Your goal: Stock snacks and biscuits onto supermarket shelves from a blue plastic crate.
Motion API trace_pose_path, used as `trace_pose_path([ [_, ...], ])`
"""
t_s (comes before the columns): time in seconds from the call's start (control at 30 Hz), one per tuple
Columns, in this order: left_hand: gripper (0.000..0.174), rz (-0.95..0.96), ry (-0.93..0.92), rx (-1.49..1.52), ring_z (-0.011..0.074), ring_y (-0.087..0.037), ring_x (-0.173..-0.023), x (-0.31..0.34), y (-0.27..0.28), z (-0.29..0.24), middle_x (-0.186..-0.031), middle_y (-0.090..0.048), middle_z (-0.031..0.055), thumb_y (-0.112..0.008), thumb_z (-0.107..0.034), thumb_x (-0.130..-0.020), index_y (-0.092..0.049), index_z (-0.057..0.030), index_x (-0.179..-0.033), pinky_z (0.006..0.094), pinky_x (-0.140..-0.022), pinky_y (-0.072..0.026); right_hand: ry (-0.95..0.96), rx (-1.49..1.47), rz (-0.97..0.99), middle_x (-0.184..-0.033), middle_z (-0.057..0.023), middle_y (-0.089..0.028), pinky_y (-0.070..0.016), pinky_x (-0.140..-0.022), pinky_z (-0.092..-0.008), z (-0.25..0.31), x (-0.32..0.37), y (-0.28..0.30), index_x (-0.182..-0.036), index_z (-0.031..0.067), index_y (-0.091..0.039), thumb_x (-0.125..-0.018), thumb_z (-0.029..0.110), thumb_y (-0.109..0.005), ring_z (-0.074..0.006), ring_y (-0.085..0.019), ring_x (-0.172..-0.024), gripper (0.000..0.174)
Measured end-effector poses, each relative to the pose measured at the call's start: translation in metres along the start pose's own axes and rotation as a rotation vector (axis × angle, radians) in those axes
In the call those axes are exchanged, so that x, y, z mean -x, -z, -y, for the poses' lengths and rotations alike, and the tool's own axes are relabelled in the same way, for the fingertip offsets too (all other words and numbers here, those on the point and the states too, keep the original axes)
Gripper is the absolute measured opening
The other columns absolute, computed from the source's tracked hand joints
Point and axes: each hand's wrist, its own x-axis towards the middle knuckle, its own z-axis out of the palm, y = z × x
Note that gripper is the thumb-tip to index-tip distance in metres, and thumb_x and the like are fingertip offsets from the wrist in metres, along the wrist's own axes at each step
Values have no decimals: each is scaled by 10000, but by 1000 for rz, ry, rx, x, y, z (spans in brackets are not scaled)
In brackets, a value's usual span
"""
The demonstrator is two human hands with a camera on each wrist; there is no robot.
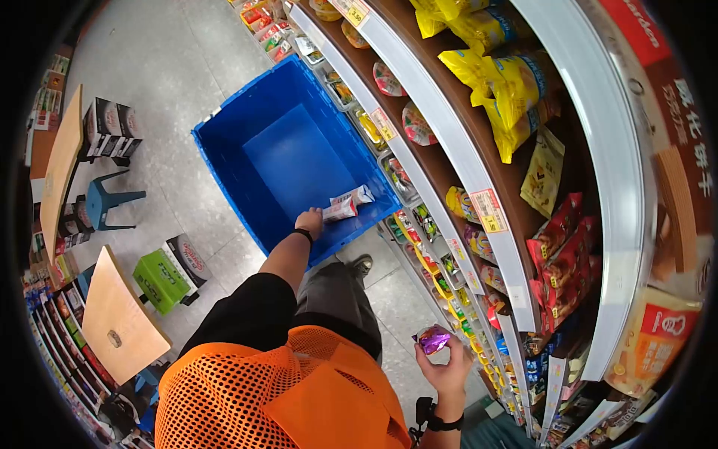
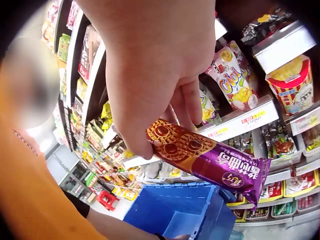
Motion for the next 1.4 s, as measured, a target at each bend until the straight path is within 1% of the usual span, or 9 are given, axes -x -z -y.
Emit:
trace_pose_path([
  [0.43,416,56,-99,224,368,-672,-1153,-11,-2,7,-1266,-681,206,-651,-116,-868,-648,-51,-1279,455,-978,-545,55,4,30,-935,-125,-760,-589,-739,-342,20,-26,-24,-1142,38,-657,-702,126,-907,-273,-760,-814,514],
  [0.57,299,138,-312,141,369,-678,-1110,25,86,-4,-1134,-725,219,-676,-157,-844,-737,-16,-1101,446,-956,-546,133,-41,38,-917,-116,-745,-578,-701,-364,25,-49,-44,-1088,76,-667,-722,193,-910,-299,-743,-784,454],
  [0.63,435,169,-654,225,337,-712,-1055,63,146,-17,-1179,-723,203,-747,-170,-848,-689,-13,-1249,424,-919,-565,210,-54,35,-932,-118,-744,-577,-693,-369,26,-65,-59,-1102,74,-669,-723,227,-914,-307,-742,-800,476],
  [0.7,579,446,-782,799,259,-719,-1025,111,189,-30,-1198,-719,162,-823,-195,-844,-625,-17,-1358,372,-883,-572,226,-127,9,-949,-123,-745,-579,-694,-370,35,-80,-76,-1117,66,-668,-727,255,-913,-309,-744,-825,498],
  [0.8,600,636,-888,1149,198,-703,-1004,178,232,-50,-1215,-700,123,-843,-213,-858,-601,-9,-1368,330,-849,-573,194,-245,36,-965,-127,-747,-586,-709,-377,49,-104,-98,-1130,59,-666,-737,280,-904,-311,-748,-848,510],
  [0.93,538,233,-863,1128,196,-717,-919,209,227,-56,-1124,-723,133,-827,-235,-868,-626,8,-1304,311,-800,-574,222,-288,101,-1004,-130,-751,-594,-742,-396,67,-125,-123,-1153,60,-659,-757,307,-884,-318,-748,-872,519],
  [1.03,444,-143,-777,925,237,-723,-732,225,238,-51,-889,-722,159,-839,-259,-834,-669,16,-1138,343,-687,-566,235,-231,130,-1034,-144,-749,-589,-743,-421,72,-126,-137,-1260,70,-592,-771,341,-871,-332,-743,-880,624],
  [1.27,416,-317,-641,289,326,-734,-822,162,222,-16,-925,-742,174,-850,-246,-730,-692,-23,-1043,389,-775,-581,77,-269,77,-1042,-124,-762,-583,-732,-388,20,-94,-126,-1244,74,-612,-845,283,-812,-280,-756,-866,493],
  [1.4,355,-79,-544,-52,376,-727,-886,76,145,11,-947,-748,196,-795,-241,-726,-739,-64,-1029,425,-824,-585,-189,-320,44,-1022,-119,-765,-581,-710,-356,-22,-46,-112,-1163,50,-659,-856,197,-800,-248,-760,-832,369],
])
